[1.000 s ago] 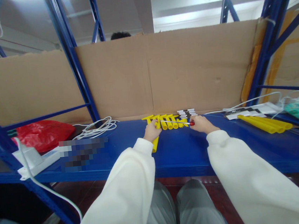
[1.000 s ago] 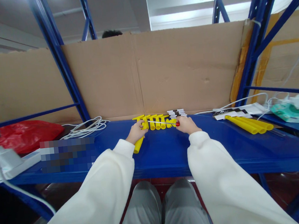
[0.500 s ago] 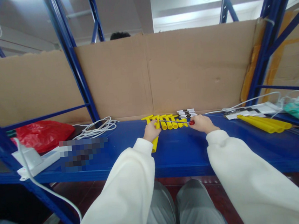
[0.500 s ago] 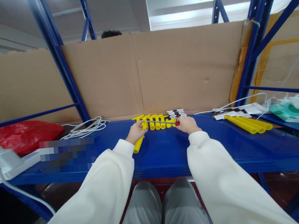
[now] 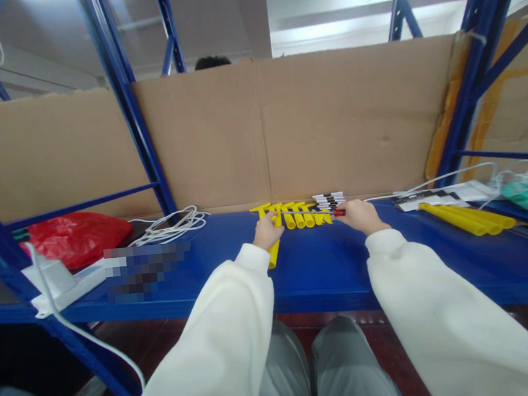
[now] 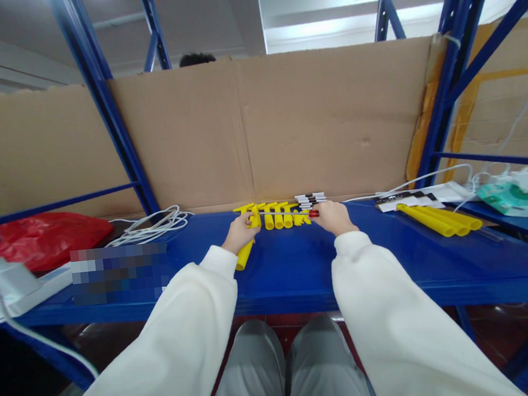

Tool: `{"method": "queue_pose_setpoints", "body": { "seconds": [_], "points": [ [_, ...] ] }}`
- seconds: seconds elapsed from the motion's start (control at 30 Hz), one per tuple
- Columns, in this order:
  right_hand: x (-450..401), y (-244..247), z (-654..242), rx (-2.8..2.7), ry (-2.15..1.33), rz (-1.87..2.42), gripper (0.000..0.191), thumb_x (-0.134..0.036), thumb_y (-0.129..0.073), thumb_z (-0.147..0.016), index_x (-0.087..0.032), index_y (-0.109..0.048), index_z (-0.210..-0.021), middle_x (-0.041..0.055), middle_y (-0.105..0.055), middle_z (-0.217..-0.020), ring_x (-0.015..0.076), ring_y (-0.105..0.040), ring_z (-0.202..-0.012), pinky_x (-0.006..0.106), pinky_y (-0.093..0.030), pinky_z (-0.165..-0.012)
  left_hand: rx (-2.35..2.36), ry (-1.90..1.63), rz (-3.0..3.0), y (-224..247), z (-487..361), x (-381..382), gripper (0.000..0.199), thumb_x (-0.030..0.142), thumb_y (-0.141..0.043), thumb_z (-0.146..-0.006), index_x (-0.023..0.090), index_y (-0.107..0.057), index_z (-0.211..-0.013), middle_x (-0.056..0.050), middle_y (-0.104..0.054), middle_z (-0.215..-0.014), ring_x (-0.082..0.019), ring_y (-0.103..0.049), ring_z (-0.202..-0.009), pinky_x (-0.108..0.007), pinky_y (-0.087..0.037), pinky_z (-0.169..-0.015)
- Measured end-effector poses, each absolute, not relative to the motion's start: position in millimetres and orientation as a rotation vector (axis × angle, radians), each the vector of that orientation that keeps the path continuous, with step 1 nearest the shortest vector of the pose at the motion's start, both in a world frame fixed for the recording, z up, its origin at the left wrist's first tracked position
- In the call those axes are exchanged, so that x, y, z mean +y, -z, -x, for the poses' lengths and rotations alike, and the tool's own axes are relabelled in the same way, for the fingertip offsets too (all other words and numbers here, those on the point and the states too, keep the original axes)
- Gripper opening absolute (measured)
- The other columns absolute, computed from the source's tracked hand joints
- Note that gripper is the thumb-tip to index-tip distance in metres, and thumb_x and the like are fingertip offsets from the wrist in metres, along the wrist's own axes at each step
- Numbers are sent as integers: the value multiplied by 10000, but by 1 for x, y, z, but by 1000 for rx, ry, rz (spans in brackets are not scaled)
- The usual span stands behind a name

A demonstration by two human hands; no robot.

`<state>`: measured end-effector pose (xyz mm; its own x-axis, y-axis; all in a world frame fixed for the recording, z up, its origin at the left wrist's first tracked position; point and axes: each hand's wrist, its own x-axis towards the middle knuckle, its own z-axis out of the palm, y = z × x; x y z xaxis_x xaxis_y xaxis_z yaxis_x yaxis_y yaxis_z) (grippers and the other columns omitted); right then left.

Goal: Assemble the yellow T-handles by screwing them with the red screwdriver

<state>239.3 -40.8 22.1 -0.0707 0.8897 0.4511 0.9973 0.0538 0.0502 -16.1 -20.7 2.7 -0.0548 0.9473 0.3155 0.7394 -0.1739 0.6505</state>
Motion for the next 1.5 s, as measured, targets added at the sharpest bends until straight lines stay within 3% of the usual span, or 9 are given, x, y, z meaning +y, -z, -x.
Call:
{"method": "queue_pose_setpoints", "body": {
  "seconds": [0.33, 0.47, 0.63, 0.77, 0.87, 1.03, 1.2, 1.33, 1.5],
  "points": [
    [-33, -19, -243, -2177, 351, 1809, 228, -188, -535, -879, -142, -743, -961, 150, -735, -1064, 223, -679, -979, 269, -473, -826, 1748, -1089, -1905, -4, 16, -23, 532, 59, -638, -764, 181, -660, -1281, -103, -710, -1225, -206, -738, -926, -249, -600, -781],
    [-34, -20, -246, -2165, 377, 1768, 185, -279, -594, -881, -198, -757, -917, 120, -732, -1065, 220, -678, -949, 271, -475, -782, 1728, -1077, -1897, -5, 16, -24, 537, 55, -619, -765, 182, -653, -1285, -99, -698, -1267, -209, -735, -920, -266, -606, -791],
    [-37, -21, -244, -2118, 390, 1847, 214, -324, -580, -890, -243, -765, -959, 89, -761, -930, 241, -689, -919, 280, -474, -723, 1711, -1087, -1862, -4, 15, -24, 572, 48, -616, -759, 185, -633, -1313, -108, -680, -1292, -222, -738, -904, -244, -611, -647],
    [-35, -20, -244, -2154, 416, 1799, 253, -249, -535, -887, -181, -745, -1011, 115, -750, -1015, 226, -682, -949, 275, -474, -785, 1716, -1092, -1831, -4, 14, -24, 581, 52, -608, -772, 164, -607, -1343, -127, -655, -1326, -218, -742, -838, -241, -594, -556],
    [-31, -19, -246, -2187, 435, 1748, 240, -246, -538, -881, -145, -738, -969, 138, -727, -1067, 217, -668, -973, 270, -473, -820, 1717, -1083, -1834, -4, 14, -24, 571, 48, -607, -779, 154, -604, -1340, -130, -649, -1333, -205, -740, -827, -228, -589, -563],
    [-34, -21, -246, -2139, 413, 1800, 166, -264, -583, -863, -199, -727, -914, 105, -740, -1001, 217, -676, -922, 264, -464, -745, 1685, -1106, -1845, -2, 14, -22, 546, 53, -617, -778, 161, -621, -1313, -123, -669, -1308, -224, -724, -951, -196, -569, -550],
    [-36, -21, -242, -2101, 325, 1859, 202, -234, -563, -864, -212, -716, -995, 92, -760, -977, 221, -691, -910, 258, -453, -708, 1659, -1118, -1806, -1, 13, -22, 581, 51, -633, -753, 177, -621, -1320, -117, -671, -1307, -181, -727, -754, -200, -551, -497],
    [-32, -18, -242, -2158, 305, 1825, 176, -208, -549, -852, -195, -723, -872, 88, -762, -910, 209, -690, -863, 250, -455, -704, 1675, -1145, -1797, -2, 13, -22, 605, 50, -655, -729, 168, -618, -1321, -123, -680, -1287, -201, -731, -845, -196, -560, -527],
    [-35, -20, -243, -2160, 292, 1832, 106, -228, -592, -818, -217, -694, -790, 70, -757, -864, 207, -684, -824, 244, -440, -662, 1682, -1097, -1813, -2, 13, -24, 574, 60, -630, -764, 182, -617, -1325, -118, -666, -1313, -189, -734, -769, -256, -600, -613]
  ]
}}
